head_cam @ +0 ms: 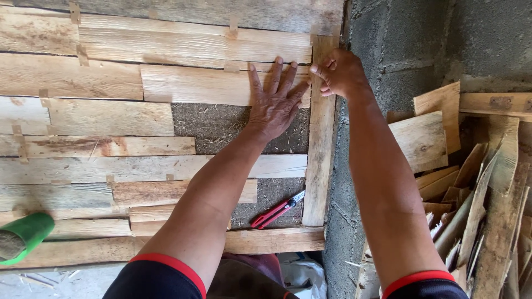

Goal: Measure, cut, and fit wood veneer strips or thin wooden panels onto a frame using a utility knife and adhesive tape.

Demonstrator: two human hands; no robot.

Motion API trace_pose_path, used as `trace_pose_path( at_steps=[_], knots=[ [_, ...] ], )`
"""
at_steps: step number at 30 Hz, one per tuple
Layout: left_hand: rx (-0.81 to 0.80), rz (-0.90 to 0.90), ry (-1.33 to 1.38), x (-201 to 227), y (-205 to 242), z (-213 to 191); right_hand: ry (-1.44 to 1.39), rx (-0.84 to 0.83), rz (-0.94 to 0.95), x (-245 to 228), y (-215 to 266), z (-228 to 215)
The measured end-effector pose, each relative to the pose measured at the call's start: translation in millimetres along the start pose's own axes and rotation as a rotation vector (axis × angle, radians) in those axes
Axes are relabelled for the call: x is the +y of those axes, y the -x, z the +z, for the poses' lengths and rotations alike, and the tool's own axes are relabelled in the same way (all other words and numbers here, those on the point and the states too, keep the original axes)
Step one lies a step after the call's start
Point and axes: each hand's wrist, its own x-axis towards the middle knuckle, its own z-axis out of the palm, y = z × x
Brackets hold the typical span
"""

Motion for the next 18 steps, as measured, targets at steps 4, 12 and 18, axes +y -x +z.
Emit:
trace_pose_path(
  at_steps=[4, 12, 18],
  knots=[
    [0.03, 0.004, 0.001, -1, 0, 3, 0.01, 0.037, 0.028, -3, -5, 6],
    [-0.003, 0.007, 0.029, -3, 1, -1, 0.139, 0.059, -0.004, -2, -22, 5],
    [-0.01, 0.002, 0.018, -1, -5, 11, 0.128, 0.078, 0.029, -8, -14, 6]
  ],
)
